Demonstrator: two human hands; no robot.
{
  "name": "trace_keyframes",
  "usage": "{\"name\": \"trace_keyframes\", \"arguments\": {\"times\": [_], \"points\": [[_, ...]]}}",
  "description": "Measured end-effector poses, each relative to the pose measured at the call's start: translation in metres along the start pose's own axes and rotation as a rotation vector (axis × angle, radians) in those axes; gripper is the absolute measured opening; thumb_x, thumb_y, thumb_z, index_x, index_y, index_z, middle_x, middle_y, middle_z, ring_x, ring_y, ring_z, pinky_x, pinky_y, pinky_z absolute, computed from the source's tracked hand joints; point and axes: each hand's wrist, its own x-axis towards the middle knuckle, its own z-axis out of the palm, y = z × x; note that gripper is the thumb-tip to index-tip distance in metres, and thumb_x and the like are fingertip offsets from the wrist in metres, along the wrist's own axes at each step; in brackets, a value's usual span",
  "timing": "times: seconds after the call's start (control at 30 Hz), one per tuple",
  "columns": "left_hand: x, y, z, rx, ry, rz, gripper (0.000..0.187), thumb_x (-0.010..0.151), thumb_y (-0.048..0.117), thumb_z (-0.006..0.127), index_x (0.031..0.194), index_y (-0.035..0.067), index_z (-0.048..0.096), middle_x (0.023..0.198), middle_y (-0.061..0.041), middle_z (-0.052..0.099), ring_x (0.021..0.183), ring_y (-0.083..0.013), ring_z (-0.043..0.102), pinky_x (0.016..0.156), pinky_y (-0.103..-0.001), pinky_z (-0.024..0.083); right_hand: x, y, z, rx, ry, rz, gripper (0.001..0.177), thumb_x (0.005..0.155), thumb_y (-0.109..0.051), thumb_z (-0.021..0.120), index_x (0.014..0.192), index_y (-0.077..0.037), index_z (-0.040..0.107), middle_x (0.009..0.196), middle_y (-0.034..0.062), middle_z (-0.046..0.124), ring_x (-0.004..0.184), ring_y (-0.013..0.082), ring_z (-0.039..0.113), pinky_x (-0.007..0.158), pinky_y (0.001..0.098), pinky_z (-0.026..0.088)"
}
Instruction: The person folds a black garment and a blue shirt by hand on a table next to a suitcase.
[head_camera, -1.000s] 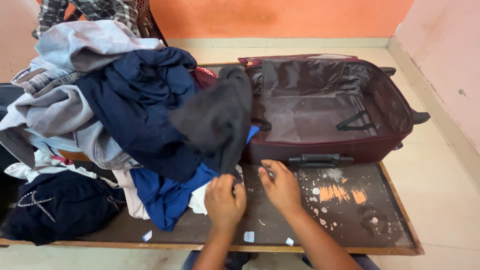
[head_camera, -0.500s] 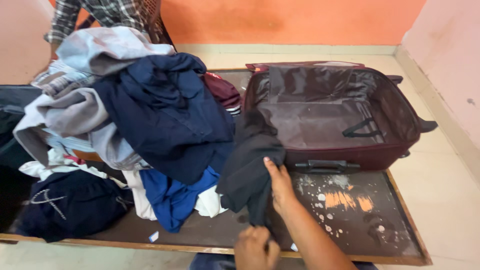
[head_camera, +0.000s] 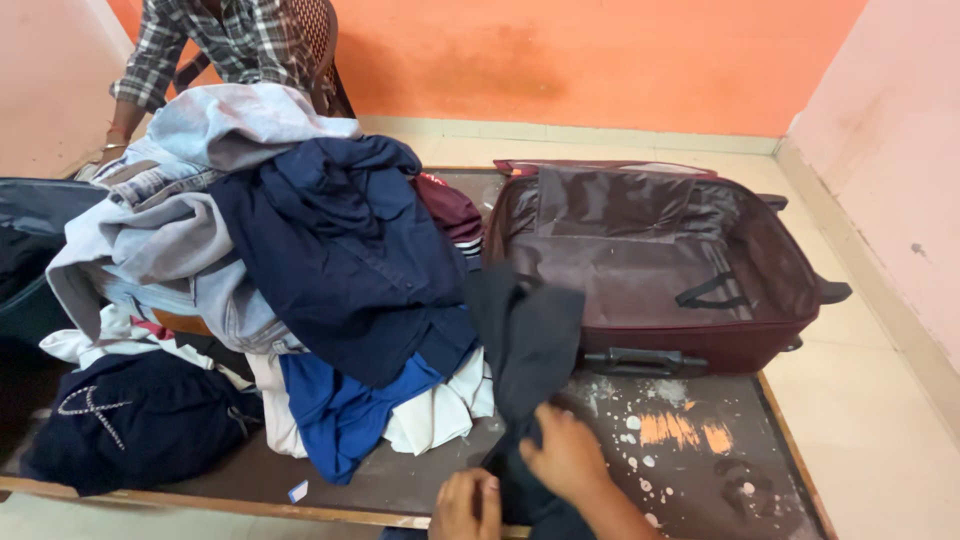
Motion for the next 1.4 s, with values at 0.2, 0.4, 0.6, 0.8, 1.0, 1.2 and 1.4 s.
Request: {"name": "trace_keyframes", "arguments": {"times": [0.2,0.4,0.6,0.8,1.0,1.2,1.4], "points": [[-0.001,-0.021,0.025,-0.129,-0.186,-0.523,0.043,0.086,0.039,0.073,0.119,0.011,0.069,0.102,-0.008,0.077,0.090,-0.0224,0.078,0.079,-0.036,0.062,-0.023,0.009,0.012,0.036,-0.061,-0.144,0.055,0.075,-0.025,0.076,0.126,-0.011,0.058,0.114,0.0159,0.069,0.100,0.0393,0.068,0.085,0.0495,0.054],[-0.021,-0.048,0.044,0.040,-0.361,-0.538,0.064,0.084,0.052,0.071,0.136,0.017,0.061,0.119,-0.011,0.074,0.108,-0.0249,0.074,0.094,-0.040,0.057,-0.032,0.059,0.061,0.025,-0.002,-0.128,0.071,0.079,-0.032,0.079,0.138,-0.004,0.052,0.135,0.0210,0.060,0.114,0.0389,0.062,0.095,0.0472,0.051],[-0.031,-0.044,0.045,0.123,-0.488,-0.467,0.071,0.088,0.058,0.069,0.139,0.010,0.056,0.129,-0.022,0.066,0.123,-0.0358,0.064,0.105,-0.046,0.049,-0.041,0.109,0.111,0.022,-0.078,-0.151,0.071,0.078,-0.031,0.078,0.139,-0.003,0.055,0.142,0.0208,0.055,0.126,0.0393,0.054,0.106,0.0473,0.044],[0.021,-0.025,0.050,-0.021,-0.435,-0.774,0.076,0.082,0.046,0.075,0.141,0.005,0.052,0.122,-0.027,0.070,0.120,-0.0399,0.066,0.103,-0.044,0.051,-0.048,0.085,0.126,-0.035,-0.380,-0.465,0.051,0.084,-0.039,0.080,0.116,-0.002,0.064,0.128,0.0199,0.058,0.123,0.0381,0.056,0.101,0.0485,0.046],[0.008,-0.019,0.047,-0.212,-0.248,-0.341,0.067,0.073,0.024,0.081,0.135,0.011,0.058,0.120,-0.020,0.072,0.115,-0.0375,0.070,0.097,-0.043,0.053,-0.031,0.129,0.066,1.044,0.061,0.458,0.063,0.088,-0.053,0.064,0.121,0.000,0.072,0.113,0.0191,0.075,0.092,0.0339,0.073,0.086,0.0480,0.056],[-0.006,0.020,0.036,-0.042,-0.594,0.347,0.069,0.066,0.030,0.090,0.128,0.011,0.066,0.111,-0.019,0.069,0.107,-0.0426,0.063,0.094,-0.050,0.046,-0.028,0.115,0.029,1.740,-0.135,0.864,0.067,0.085,-0.056,0.061,0.123,-0.001,0.069,0.117,0.0175,0.076,0.096,0.0302,0.075,0.086,0.0455,0.059],[0.031,0.045,0.021,-0.109,-0.505,-0.267,0.034,0.095,0.042,0.077,0.099,0.009,0.075,0.098,-0.008,0.076,0.100,-0.0239,0.075,0.092,-0.034,0.057,-0.036,0.124,0.011,1.625,-0.137,0.818,0.054,0.082,-0.028,0.075,0.121,0.009,0.068,0.111,0.0237,0.074,0.094,0.0346,0.074,0.085,0.0467,0.062]]}}
